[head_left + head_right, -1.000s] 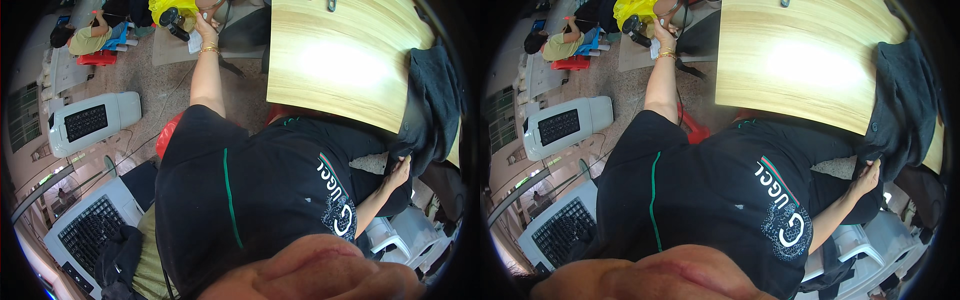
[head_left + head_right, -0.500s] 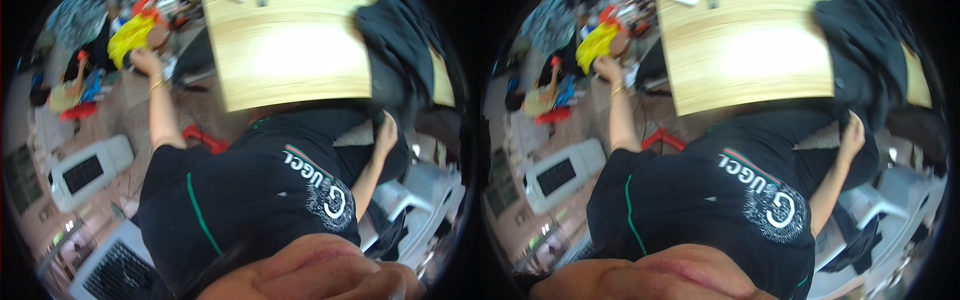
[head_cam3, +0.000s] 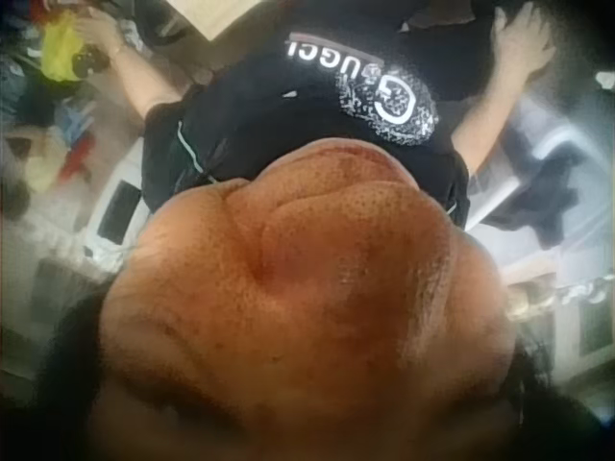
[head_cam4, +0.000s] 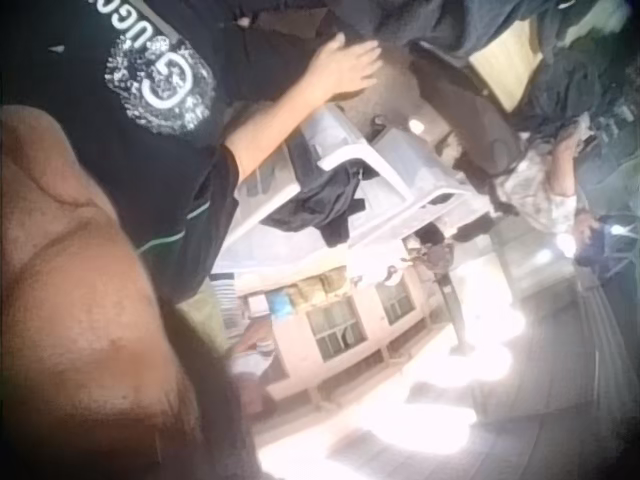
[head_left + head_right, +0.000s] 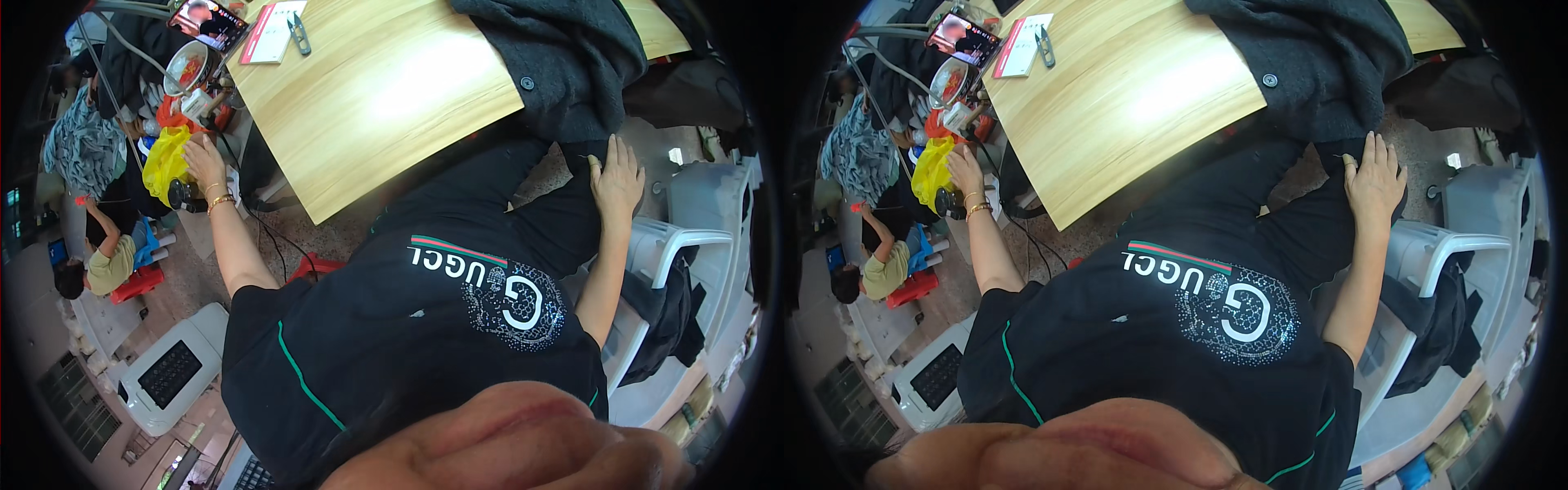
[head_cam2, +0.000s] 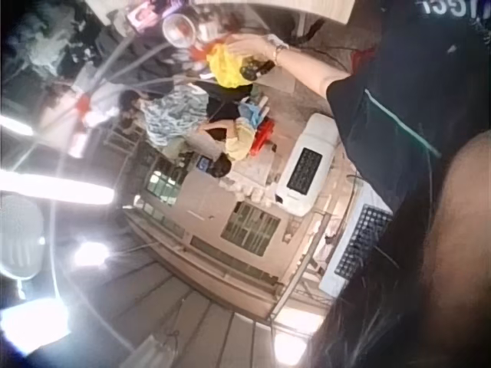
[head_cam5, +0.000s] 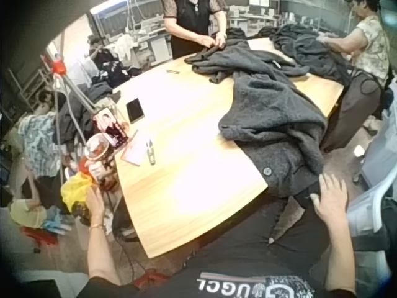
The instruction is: Inspecting black jackets for quality and trimming loose threads using snips.
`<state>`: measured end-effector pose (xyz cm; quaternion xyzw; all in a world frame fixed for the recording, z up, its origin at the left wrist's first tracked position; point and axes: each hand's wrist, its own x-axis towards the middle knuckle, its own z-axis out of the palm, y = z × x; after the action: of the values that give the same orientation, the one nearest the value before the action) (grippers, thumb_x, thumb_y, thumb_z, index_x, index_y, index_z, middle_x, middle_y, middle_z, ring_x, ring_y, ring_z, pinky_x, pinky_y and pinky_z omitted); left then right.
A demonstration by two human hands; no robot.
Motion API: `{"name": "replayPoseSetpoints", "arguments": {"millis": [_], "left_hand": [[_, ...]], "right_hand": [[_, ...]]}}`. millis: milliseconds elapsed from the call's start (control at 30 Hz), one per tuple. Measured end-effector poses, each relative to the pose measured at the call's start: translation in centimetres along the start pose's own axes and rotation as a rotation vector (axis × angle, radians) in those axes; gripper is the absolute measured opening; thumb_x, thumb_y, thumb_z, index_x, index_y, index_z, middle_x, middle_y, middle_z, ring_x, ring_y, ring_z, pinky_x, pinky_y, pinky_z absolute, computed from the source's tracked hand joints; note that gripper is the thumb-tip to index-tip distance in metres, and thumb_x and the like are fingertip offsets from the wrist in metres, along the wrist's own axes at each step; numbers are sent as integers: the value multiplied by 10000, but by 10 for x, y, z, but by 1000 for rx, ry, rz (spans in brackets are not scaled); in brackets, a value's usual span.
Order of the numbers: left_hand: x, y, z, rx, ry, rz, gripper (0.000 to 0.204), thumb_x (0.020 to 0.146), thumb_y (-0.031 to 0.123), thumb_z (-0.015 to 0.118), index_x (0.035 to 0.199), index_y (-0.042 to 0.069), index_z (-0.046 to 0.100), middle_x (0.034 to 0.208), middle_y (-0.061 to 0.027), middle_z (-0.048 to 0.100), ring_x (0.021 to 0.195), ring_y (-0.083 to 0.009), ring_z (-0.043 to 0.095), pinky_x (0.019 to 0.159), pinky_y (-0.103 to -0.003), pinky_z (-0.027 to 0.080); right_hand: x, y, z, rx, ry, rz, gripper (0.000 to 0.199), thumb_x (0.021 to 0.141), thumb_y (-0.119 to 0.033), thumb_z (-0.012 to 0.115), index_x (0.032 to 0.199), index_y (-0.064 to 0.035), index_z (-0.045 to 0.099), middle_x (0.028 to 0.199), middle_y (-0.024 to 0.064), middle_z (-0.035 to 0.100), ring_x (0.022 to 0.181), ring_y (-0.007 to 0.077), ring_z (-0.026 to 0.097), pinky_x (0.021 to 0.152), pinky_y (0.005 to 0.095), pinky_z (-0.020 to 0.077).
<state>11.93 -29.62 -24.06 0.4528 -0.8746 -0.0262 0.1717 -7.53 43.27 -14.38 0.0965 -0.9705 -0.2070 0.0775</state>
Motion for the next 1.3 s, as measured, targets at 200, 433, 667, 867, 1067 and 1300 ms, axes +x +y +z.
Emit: {"name": "replayPoseSetpoints", "arguments": {"millis": [200, 433, 667, 867, 1067, 1300], "left_hand": [[-9, 75, -45, -358, 419, 314, 524, 943, 264, 535, 1365, -36, 456, 1443, -225, 436, 1347, -365, 401, 1102, -497, 299], [-38, 317, -78, -605, 188, 1068, 391, 836, 3, 588, 1206, 120, 637, 1301, -159, 567, 1193, -333, 538, 1027, -420, 403], [-60, 483, -34, -375, 157, 1428, 242, 788, 107, 607, 1020, 124, 672, 1070, -73, 669, 1117, -269, 566, 1005, -551, 390], [-174, 552, -144, -1037, -28, 1615, 144, 756, 64, 603, 888, 96, 647, 816, -95, 671, 757, -287, 666, 667, -394, 530], [-187, 548, -179, -1238, -382, 1507, 248, 739, 7, 589, 985, 43, 583, 889, -113, 649, 848, -275, 650, 736, -346, 514], [-157, 556, -164, -1280, -601, 1581, 342, 762, 107, 688, 1050, 12, 530, 945, -91, 570, 887, -194, 589, 816, -303, 494]], "right_hand": [[-9, 2, -12, 100, -15, -80, 589, 876, -368, 609, 1391, -107, 494, 1433, 59, 489, 1369, 264, 392, 1109, 523, 298], [-23, 6, -33, 438, 29, -141, 444, 810, -230, 687, 1226, -84, 633, 1266, 63, 621, 1310, 249, 468, 1134, 543, 235], [-2, -38, -73, 1237, 223, 27, 554, 806, -131, 718, 1337, -142, 560, 1244, 91, 621, 907, 174, 677, 728, 282, 522], [30, -39, -115, 1321, 499, 5, 871, 706, -80, 822, 1456, -96, 381, 1427, 108, 450, 1184, 250, 551, 923, 347, 482], [55, -24, -122, 1293, 715, 55, 558, 757, 13, 741, 1283, -51, 567, 1142, 106, 637, 1071, 251, 609, 884, 335, 487], [78, -11, -125, 1472, 472, -118, 266, 875, 5, 590, 1137, 25, 624, 1032, 129, 681, 948, 185, 651, 861, 283, 485]]}}
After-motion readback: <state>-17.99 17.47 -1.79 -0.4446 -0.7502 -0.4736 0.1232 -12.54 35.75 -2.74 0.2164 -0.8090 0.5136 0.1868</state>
